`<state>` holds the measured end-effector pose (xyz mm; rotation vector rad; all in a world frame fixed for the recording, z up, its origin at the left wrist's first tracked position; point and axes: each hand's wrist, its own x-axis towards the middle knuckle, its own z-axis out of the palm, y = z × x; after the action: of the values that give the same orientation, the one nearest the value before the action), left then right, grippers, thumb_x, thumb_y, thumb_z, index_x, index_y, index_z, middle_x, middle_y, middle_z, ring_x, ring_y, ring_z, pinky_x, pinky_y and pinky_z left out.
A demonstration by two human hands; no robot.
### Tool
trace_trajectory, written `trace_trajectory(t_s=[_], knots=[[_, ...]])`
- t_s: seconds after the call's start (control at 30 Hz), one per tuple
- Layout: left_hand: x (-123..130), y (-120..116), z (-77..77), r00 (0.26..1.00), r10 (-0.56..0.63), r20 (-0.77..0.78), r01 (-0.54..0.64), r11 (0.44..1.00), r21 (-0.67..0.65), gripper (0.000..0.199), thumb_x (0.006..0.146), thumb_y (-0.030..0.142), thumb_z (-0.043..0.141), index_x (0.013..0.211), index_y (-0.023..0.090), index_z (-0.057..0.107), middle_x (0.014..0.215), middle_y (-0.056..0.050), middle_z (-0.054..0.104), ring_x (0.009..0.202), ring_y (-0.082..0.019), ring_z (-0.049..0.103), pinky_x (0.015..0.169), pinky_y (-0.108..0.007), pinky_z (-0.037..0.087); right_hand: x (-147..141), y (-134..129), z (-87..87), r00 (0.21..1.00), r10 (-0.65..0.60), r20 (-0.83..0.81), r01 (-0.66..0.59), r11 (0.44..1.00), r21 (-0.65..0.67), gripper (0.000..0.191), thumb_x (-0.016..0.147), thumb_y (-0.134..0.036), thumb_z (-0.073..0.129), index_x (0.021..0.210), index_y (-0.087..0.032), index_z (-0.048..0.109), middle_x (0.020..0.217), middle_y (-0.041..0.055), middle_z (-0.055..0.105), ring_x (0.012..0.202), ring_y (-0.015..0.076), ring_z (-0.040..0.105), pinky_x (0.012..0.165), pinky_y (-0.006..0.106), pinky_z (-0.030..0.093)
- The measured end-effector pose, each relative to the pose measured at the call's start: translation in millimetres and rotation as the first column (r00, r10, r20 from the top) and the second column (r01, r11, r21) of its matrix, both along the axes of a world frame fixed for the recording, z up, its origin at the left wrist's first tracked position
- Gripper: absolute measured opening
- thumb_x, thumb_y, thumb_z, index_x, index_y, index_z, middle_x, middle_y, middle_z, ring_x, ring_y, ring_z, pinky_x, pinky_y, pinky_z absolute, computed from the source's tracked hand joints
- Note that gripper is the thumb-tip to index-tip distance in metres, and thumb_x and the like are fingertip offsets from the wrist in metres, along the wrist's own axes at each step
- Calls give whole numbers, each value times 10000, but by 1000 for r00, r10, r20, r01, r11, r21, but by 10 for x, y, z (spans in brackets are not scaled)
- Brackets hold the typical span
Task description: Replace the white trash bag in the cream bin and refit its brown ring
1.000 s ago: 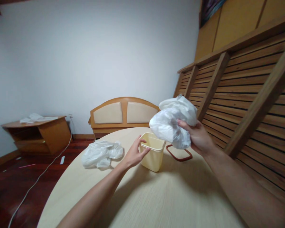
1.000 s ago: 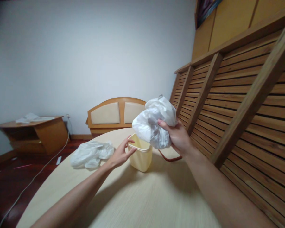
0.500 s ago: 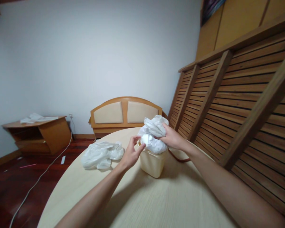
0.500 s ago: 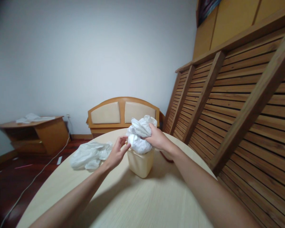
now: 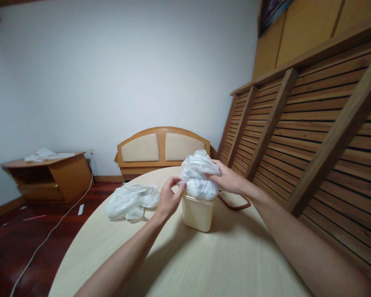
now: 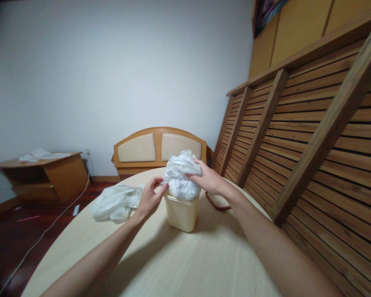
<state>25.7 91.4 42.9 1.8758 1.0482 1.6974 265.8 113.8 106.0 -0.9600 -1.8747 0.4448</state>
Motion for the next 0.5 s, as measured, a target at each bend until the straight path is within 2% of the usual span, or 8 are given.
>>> trace_trajectory(t_s=[0.07, 0.17, 0.23, 0.3, 0.4, 0.5], knots=[[-3, -14, -1, 996, -85, -16, 85, 996, 0, 289, 865, 410, 666, 1033, 186, 595, 1158, -103, 628, 1113, -238, 608, 984, -402, 495, -44, -40, -23, 999, 27, 34, -26, 999, -36, 560, 797, -395, 759, 1302, -240, 573, 1178, 76, 714, 1047, 281, 690, 934, 437, 545], [1, -39, -11, 977, -211, -41, 210, 977, -21, 411, 852, 435, 698, 1161, 204, 556, 1414, -135, 501, 1300, -279, 513, 1048, -415, 461, -112, -98, -61, 989, 126, 72, -123, 991, -47, 526, 813, -357, 735, 1291, -217, 567, 1217, 81, 694, 1111, 278, 663, 975, 415, 515], [3, -45, -14, 962, -268, -45, 266, 963, -50, 500, 859, 458, 697, 1240, 196, 505, 1392, -152, 529, 1260, -285, 551, 1062, -440, 447, -142, -121, -88, 987, 80, 137, -76, 997, -34, 515, 811, -338, 729, 1284, -215, 568, 1217, 86, 693, 1108, 288, 663, 958, 408, 510], [8, -41, -8, 950, -309, -45, 306, 949, -70, 603, 853, 467, 708, 1321, 187, 450, 1352, -161, 570, 1220, -288, 582, 1072, -459, 437, -160, -130, -113, 979, -31, 203, 32, 999, -4, 555, 788, -305, 739, 1305, -233, 554, 1191, 88, 707, 1067, 306, 676, 911, 402, 515], [37, -30, 18, 964, -264, -18, 261, 960, -99, 779, 814, 445, 753, 1437, 192, 359, 1355, -162, 577, 1231, -292, 577, 1069, -461, 442, -181, -131, -139, 974, -115, 194, 108, 993, 46, 664, 764, -216, 731, 1383, -270, 495, 1187, 91, 720, 1044, 315, 686, 878, 385, 517], [68, -21, 47, 984, -175, -9, 173, 978, -113, 820, 779, 406, 778, 1454, 191, 364, 1357, -153, 582, 1214, -289, 581, 1057, -463, 447, -196, -129, -143, 988, -84, 130, 79, 996, 43, 740, 766, -159, 689, 1450, -258, 425, 1253, 104, 697, 1097, 300, 670, 925, 390, 511]])
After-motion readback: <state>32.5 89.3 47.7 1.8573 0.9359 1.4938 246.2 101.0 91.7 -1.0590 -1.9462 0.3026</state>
